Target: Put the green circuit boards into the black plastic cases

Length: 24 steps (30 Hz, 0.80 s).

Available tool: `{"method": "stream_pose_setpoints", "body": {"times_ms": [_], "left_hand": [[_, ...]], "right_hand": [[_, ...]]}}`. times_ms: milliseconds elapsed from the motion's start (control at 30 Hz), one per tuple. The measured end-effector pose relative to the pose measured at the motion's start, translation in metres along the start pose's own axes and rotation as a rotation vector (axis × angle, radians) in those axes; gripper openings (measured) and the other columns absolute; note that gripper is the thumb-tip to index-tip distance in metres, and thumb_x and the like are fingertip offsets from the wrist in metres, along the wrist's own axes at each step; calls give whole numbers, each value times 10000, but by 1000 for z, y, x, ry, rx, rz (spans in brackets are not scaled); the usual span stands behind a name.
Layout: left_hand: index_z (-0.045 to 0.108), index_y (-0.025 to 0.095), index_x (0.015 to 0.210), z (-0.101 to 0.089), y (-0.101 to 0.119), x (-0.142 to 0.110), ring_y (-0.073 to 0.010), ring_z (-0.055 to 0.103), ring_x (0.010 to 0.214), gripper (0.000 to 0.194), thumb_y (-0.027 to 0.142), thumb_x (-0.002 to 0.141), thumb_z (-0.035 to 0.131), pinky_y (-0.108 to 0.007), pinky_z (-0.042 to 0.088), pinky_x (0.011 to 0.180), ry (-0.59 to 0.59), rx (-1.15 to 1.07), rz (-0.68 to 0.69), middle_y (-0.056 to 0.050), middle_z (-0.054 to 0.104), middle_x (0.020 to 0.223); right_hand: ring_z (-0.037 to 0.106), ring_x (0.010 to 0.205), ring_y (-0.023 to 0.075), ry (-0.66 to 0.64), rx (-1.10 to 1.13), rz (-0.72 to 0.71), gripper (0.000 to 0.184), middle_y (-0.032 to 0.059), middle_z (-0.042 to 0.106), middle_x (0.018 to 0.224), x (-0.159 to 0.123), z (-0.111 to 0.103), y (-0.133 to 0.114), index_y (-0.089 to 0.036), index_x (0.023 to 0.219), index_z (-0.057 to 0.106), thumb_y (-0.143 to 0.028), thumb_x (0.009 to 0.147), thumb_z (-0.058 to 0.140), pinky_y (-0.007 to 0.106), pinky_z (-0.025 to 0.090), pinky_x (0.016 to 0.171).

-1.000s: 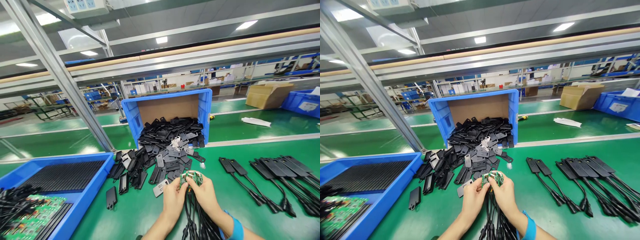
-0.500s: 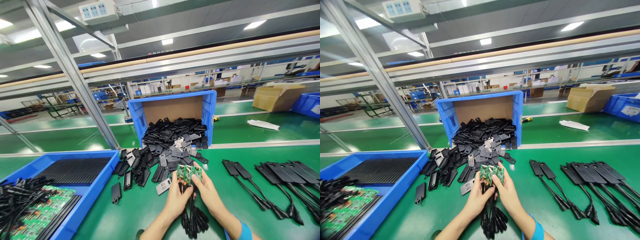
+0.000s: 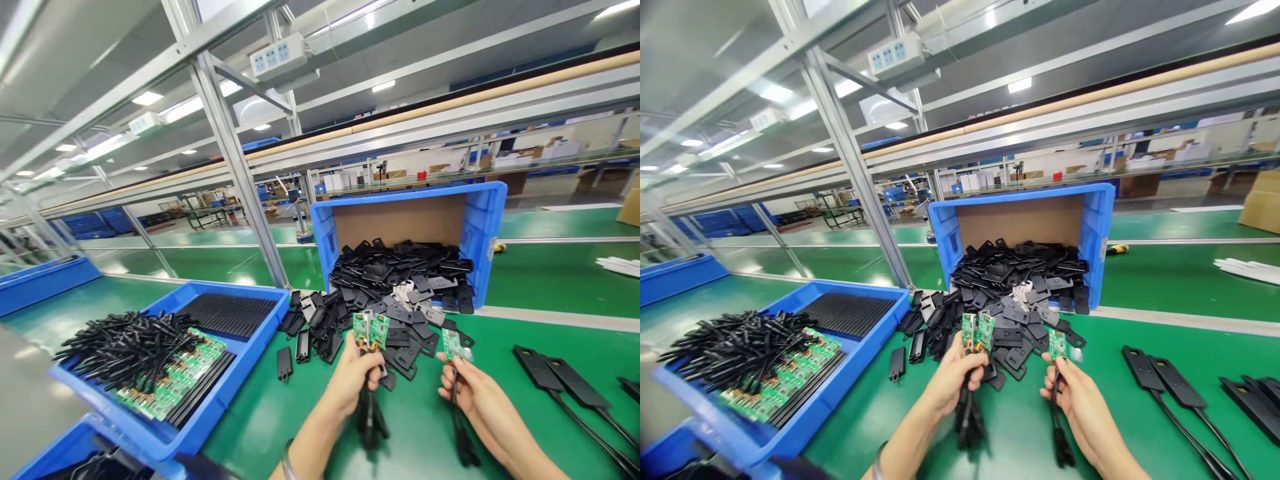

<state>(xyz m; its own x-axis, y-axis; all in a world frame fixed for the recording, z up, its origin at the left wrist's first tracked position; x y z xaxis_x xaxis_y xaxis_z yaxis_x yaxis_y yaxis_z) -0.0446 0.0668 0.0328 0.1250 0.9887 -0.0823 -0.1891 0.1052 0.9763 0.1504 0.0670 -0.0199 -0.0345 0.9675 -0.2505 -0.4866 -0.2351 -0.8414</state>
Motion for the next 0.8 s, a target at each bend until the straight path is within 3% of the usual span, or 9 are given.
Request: {"method": "stream_pose_setpoints", "body": {"times_ms": [67,100,200,233,333,433,533,667,800], "left_hand": [[328,231,1033,-33,22,-8,-47,403,404,389,216,717,554,-151,260,360,-18,223,-1,71,486,685],[304,237,1123,-55,33,-13,-70,450,435,448,220,737,532,-167,300,385,32,396,34,64,497,688],[214,182,1272,-122,61,-25,-160,610,716,549,166,779,454,-255,443,639,344,1061,123,-39,607,864],[190,145,1297,-142,62,-27,-190,624,759,552,143,792,411,-283,447,682,430,1251,56,-66,622,862],[176,30,1327,-180,56,-29,-261,633,825,589,69,771,367,-341,438,721,534,1432,-62,-150,635,865],[206,-3,1335,-187,49,-28,-280,624,853,604,55,762,389,-363,434,746,533,1504,-81,-185,630,906],[311,21,1302,-174,51,-29,-318,566,976,516,79,795,382,-432,400,829,570,1594,-40,-243,564,1069],[506,124,1122,-146,49,-23,-303,534,1030,301,220,849,424,-400,398,864,539,1632,27,-174,571,1065],[533,142,1043,-136,38,-10,-285,604,901,290,307,804,528,-356,443,759,519,1563,-9,-146,622,959]], "right_hand": [[420,543,97,-6,-22,15,406,-47,484,606,0,-1,-1,-191,743,542,-527,619,733,197,433,444],[395,526,90,-12,-43,19,409,-49,474,600,-1,-1,-1,-193,719,519,-532,626,727,184,397,407],[365,509,83,-9,-127,0,403,-55,466,601,-3,2,1,-202,748,492,-533,658,704,170,338,373],[365,508,83,-11,-161,-17,397,-55,469,608,-4,3,2,-205,766,489,-537,675,687,170,333,374],[348,480,75,-42,-272,-74,393,-63,456,591,-6,7,1,-205,839,496,-557,724,628,180,330,391],[357,449,76,-48,-362,-107,470,-78,434,558,-8,10,-4,-195,1005,507,-538,712,639,208,350,422],[418,448,100,-33,-401,-120,568,-66,461,571,-9,12,-9,-164,1090,518,-508,665,671,253,394,453],[488,488,126,-58,-402,-164,549,-33,521,624,-8,14,-11,-173,1051,555,-483,622,699,268,437,459],[531,550,145,-75,-425,-201,499,-8,557,666,-5,11,-9,-185,964,550,-504,613,706,245,432,436]]}}
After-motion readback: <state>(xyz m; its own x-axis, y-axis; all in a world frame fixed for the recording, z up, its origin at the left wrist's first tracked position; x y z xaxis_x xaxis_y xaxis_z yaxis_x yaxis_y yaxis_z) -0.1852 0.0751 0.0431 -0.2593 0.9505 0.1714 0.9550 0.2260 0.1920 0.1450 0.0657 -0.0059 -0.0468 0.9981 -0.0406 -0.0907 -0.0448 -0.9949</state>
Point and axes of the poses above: each hand's wrist, its own x-axis towards the middle knuckle, its own z-axis out of the palm, y = z × x, the point moved 6 cm from there along x, towards the middle knuckle
